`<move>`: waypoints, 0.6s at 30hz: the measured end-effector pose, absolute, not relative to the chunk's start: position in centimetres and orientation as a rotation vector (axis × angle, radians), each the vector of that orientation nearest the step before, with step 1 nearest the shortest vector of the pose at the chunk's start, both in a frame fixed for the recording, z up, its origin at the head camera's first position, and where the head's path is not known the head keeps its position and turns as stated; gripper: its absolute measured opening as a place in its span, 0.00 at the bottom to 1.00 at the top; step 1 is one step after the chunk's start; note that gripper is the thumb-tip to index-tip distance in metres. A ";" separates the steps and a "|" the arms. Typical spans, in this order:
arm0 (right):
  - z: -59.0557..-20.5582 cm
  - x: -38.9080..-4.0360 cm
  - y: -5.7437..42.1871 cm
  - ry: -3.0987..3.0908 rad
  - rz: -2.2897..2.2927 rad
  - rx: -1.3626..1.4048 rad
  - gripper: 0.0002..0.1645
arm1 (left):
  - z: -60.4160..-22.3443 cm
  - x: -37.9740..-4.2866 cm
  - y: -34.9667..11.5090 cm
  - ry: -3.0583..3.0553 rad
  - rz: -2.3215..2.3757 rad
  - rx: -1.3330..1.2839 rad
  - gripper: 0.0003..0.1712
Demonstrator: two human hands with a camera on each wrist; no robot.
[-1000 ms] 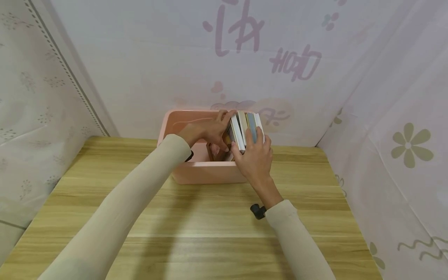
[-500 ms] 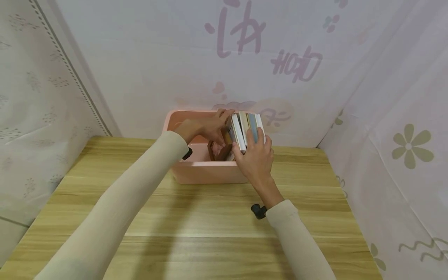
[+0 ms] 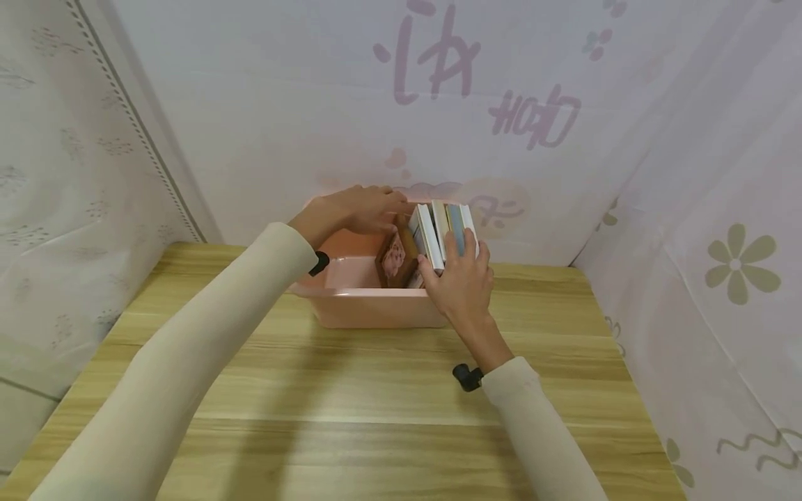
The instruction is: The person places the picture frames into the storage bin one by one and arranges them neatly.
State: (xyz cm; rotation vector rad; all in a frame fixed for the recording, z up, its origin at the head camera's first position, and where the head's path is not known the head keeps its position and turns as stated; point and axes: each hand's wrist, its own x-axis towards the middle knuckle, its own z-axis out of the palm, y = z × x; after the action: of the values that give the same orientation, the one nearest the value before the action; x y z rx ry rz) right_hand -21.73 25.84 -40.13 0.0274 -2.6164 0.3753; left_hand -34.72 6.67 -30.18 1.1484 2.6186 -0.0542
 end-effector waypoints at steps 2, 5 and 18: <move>-40.0 -21.7 25.9 -2.637 0.358 0.026 0.41 | -29.9 -34.5 6.5 2.635 -0.059 1.140 0.38; -39.9 -21.7 26.1 -2.667 0.326 0.040 0.44 | -29.8 -34.1 6.0 2.665 -0.050 1.120 0.39; -39.3 -21.1 28.9 -2.739 0.381 0.127 0.51 | -29.1 -32.2 1.3 2.800 0.012 1.059 0.47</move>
State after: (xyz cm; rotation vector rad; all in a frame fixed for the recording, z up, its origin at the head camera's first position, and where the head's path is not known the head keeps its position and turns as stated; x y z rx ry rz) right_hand -21.08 28.87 -39.34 0.1272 -2.7388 0.3812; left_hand -32.15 1.26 -29.13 1.0592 2.8002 0.0124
